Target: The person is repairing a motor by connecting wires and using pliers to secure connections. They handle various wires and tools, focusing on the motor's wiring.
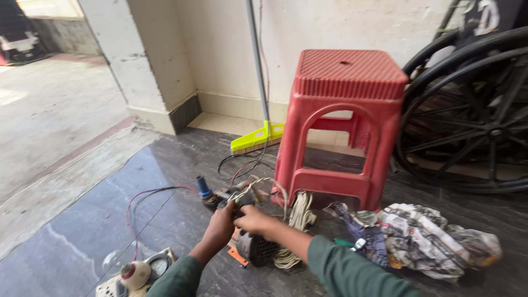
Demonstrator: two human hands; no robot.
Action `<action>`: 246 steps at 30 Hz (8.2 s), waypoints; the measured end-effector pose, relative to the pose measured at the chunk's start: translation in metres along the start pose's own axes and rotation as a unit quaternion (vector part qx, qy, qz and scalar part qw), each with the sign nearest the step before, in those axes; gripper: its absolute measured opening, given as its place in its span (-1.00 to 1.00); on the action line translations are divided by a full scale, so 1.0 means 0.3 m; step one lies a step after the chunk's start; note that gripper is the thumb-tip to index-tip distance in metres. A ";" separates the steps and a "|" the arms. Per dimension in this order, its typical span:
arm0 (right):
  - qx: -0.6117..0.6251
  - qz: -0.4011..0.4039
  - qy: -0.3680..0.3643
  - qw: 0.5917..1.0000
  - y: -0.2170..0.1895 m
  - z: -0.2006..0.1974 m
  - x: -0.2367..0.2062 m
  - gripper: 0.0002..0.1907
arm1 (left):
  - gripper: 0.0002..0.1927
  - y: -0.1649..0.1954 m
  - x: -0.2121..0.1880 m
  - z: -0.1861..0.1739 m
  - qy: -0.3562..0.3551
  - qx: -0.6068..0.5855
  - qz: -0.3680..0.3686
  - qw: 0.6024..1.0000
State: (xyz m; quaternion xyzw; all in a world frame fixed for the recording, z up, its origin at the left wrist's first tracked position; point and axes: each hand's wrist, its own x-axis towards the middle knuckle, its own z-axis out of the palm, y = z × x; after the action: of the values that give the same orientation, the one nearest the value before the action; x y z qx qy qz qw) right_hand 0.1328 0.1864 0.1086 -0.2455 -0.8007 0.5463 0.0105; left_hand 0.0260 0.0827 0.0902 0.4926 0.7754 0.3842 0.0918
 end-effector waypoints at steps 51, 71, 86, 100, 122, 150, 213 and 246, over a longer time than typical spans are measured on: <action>-0.103 -0.234 0.023 0.966 0.053 -0.180 0.047 -0.81 | -0.82 0.073 0.134 0.069 -0.230 0.243 0.153 0.930; 0.058 -0.124 0.070 0.988 0.358 -0.148 -0.028 -0.60 | -0.91 -0.165 -0.026 0.376 0.026 -0.501 -0.016 0.865; 0.031 -0.175 0.107 0.978 0.265 -0.092 -0.025 -0.79 | -0.91 -0.131 -0.043 0.280 -0.033 -0.530 -0.061 0.845; 0.007 -0.148 0.147 0.978 0.258 -0.058 -0.062 -0.70 | -0.90 -0.126 -0.031 0.298 0.024 -0.551 -0.074 0.831; -0.107 -0.206 0.101 0.967 0.176 0.029 -0.196 -0.19 | -0.87 -0.129 -0.020 0.281 0.016 -0.502 -0.066 0.862; -0.009 -0.188 0.101 0.977 0.288 0.028 -0.130 -0.33 | -0.90 -0.127 -0.034 0.306 0.060 -0.477 -0.062 0.875; 0.144 -0.105 0.153 0.972 0.296 -0.081 0.086 -0.85 | -0.80 -0.076 -0.015 0.290 0.110 -0.335 -0.031 0.935; 0.051 -0.010 0.183 0.982 0.244 -0.086 0.076 -0.74 | -0.87 -0.019 -0.048 0.162 0.095 -0.176 0.049 0.979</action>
State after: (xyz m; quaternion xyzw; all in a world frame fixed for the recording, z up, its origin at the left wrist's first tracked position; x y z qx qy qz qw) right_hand 0.1479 0.2387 0.0488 -0.3328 -0.7585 0.5324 0.1747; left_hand 0.0545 0.0940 0.0496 0.4672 0.6760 0.5636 0.0843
